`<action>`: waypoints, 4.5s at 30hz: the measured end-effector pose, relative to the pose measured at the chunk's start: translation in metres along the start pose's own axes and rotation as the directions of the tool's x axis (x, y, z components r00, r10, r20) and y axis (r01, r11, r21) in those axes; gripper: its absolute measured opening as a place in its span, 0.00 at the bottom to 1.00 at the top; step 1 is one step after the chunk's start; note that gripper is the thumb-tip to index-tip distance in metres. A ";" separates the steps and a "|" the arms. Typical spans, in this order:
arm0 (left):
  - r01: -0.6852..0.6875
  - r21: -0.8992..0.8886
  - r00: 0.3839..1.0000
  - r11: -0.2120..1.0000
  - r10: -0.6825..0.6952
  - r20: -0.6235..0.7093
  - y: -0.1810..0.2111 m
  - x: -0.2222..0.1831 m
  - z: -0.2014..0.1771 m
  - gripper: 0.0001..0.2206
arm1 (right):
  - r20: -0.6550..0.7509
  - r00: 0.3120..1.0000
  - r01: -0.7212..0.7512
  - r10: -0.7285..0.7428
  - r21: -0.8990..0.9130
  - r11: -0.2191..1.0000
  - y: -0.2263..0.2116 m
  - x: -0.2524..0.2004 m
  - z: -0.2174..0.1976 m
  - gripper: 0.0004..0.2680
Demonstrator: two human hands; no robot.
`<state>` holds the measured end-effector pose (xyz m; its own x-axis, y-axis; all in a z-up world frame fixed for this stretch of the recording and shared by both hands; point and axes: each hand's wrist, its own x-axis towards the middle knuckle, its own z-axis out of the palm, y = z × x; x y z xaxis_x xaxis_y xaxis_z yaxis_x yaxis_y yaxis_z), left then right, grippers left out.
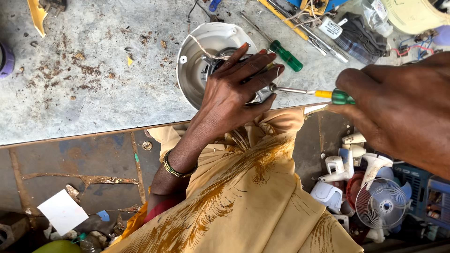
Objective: The person assembles an electric motor housing, tightens the screws using a screwdriver, and manipulates wires with pliers at a workbench.
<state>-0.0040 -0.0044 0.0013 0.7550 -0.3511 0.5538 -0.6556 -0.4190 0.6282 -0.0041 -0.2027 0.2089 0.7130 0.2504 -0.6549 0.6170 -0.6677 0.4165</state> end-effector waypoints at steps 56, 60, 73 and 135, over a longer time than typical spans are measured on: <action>0.107 -0.099 0.994 0.989 -0.105 0.028 -0.006 0.002 -0.026 0.22 | -0.189 0.970 0.161 -0.156 0.009 0.987 0.002 0.021 0.010 0.13; 0.105 -0.085 0.994 0.991 -0.104 0.022 -0.007 0.002 -0.027 0.22 | -0.410 0.857 0.201 -0.312 -0.293 0.935 -0.009 0.010 0.010 0.16; 0.064 -0.084 0.997 0.994 -0.067 -0.041 -0.012 -0.009 -0.018 0.23 | -0.511 0.855 0.208 -0.084 0.189 0.960 0.019 0.020 0.039 0.17; 0.128 0.066 0.981 0.990 -0.117 -0.154 -0.020 0.007 -0.026 0.27 | -0.530 0.830 0.556 0.173 0.767 -0.319 0.008 0.060 0.120 0.16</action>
<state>0.0144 0.0235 0.0067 0.8155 -0.1663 0.5544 -0.5513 -0.5147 0.6566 0.0035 -0.2774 0.0971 0.8751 0.4640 -0.1374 -0.0555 -0.1858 -0.9810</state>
